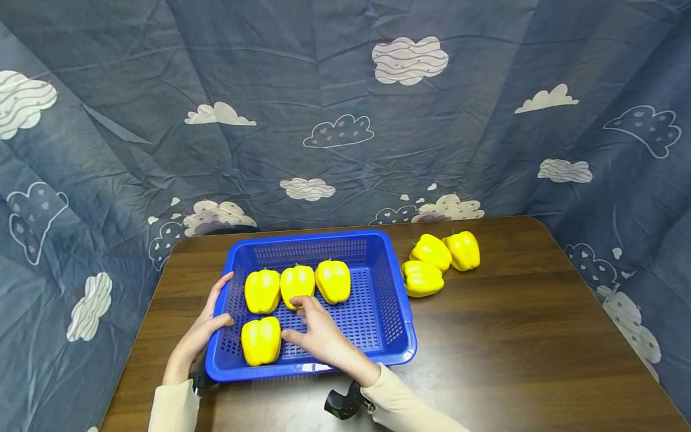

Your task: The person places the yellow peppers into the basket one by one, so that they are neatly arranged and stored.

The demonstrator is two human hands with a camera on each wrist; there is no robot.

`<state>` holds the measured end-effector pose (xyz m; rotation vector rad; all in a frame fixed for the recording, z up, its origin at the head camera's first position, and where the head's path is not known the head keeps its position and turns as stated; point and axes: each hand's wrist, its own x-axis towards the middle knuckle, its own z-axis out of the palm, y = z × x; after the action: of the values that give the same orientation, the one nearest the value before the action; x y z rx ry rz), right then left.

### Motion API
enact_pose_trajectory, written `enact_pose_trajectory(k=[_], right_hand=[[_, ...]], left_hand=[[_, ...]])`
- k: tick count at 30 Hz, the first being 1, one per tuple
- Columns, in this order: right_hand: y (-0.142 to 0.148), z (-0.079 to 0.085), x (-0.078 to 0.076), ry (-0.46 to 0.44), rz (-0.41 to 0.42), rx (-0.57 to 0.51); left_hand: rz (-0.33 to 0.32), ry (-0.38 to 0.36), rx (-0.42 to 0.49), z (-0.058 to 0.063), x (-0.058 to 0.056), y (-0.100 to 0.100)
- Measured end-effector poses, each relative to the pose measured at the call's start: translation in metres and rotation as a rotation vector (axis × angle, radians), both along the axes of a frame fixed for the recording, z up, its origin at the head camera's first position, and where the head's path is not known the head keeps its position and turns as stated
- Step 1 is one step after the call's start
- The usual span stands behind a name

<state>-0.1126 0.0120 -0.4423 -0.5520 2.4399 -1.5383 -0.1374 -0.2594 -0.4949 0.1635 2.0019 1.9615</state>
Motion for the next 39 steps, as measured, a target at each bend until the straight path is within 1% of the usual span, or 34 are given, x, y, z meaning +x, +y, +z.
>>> enact_pose_trajectory(k=[5,8,12,19,25,33,37,39], right_hand=[[0.02,0.007,-0.004,-0.029,-0.005,-0.053],[0.032,0.008,-0.007,-0.023,-0.02,-0.098],[0.047,0.008,-0.011,-0.005,-0.064,-0.145],[0.071,0.009,-0.018,-0.008,-0.134,-0.143],[0.089,0.009,-0.022,-0.027,-0.158,-0.172],[0.114,0.012,-0.024,-0.056,-0.193,-0.173],[0.131,0.013,-0.027,-0.075,-0.245,-0.183],[0.14,0.012,-0.029,-0.064,-0.286,-0.186]], left_hand=[[0.005,-0.003,0.004,-0.001,0.001,-0.001],[0.008,-0.011,0.007,-0.002,0.001,-0.001],[0.014,-0.016,0.004,-0.002,0.002,-0.001],[0.016,-0.014,-0.004,-0.002,0.002,-0.001],[0.019,-0.018,-0.005,-0.001,0.001,-0.001],[0.02,-0.013,-0.025,0.0,0.001,0.0],[0.013,-0.003,-0.025,0.0,0.0,0.001],[0.012,-0.002,-0.021,0.0,0.0,0.001]])
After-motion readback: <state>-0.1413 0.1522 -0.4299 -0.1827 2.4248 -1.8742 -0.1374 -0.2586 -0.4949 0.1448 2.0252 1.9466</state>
